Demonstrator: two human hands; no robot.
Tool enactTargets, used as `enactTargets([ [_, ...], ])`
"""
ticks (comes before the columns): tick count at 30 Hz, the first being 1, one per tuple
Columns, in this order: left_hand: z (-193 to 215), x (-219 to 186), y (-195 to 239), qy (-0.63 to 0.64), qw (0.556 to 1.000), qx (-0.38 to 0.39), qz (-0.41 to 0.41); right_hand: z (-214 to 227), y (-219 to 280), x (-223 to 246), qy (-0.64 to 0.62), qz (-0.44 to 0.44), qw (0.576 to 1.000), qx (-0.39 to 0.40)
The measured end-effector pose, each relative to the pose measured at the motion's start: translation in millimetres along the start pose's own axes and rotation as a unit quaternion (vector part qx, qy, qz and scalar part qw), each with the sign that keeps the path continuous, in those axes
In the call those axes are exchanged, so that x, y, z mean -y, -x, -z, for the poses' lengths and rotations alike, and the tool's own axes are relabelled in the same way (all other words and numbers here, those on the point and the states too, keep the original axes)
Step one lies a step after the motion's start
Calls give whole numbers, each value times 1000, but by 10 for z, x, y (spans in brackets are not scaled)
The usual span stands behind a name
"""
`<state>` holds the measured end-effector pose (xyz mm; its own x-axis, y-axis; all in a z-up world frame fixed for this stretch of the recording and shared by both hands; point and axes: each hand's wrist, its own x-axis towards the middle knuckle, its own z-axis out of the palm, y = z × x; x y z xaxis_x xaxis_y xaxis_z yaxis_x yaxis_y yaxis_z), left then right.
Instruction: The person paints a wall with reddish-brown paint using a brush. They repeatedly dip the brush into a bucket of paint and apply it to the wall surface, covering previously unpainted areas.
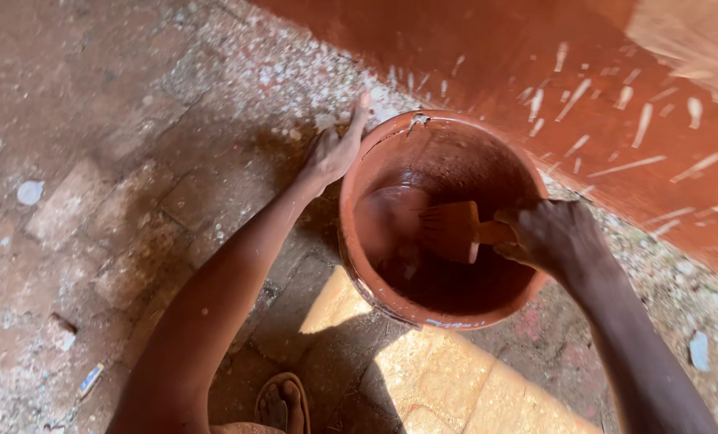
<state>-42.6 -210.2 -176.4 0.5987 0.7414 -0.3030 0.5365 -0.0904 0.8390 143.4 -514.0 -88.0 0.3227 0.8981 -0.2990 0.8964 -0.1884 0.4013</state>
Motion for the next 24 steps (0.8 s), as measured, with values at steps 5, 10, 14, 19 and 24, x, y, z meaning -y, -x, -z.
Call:
enactTargets([
  [5, 92, 275, -229, -52, 997, -7, -62, -139, -245, 68, -8, 19, 1000, 3],
  [10, 419, 111, -195, -183, 973, 133, 49, -332, -518, 196, -23, 34, 999, 8],
  [14, 464, -87, -250, -123, 984, -51, -119, -398, -677, 298, -25, 55, 998, 10],
  [19, 37, -313, -511, -37, 868, -235, -435, -451, -740, 395, -25, 70, 997, 15],
  [24, -467, -484, -545, -4, 843, -197, -501, -431, -778, 526, -19, 87, 996, 21],
])
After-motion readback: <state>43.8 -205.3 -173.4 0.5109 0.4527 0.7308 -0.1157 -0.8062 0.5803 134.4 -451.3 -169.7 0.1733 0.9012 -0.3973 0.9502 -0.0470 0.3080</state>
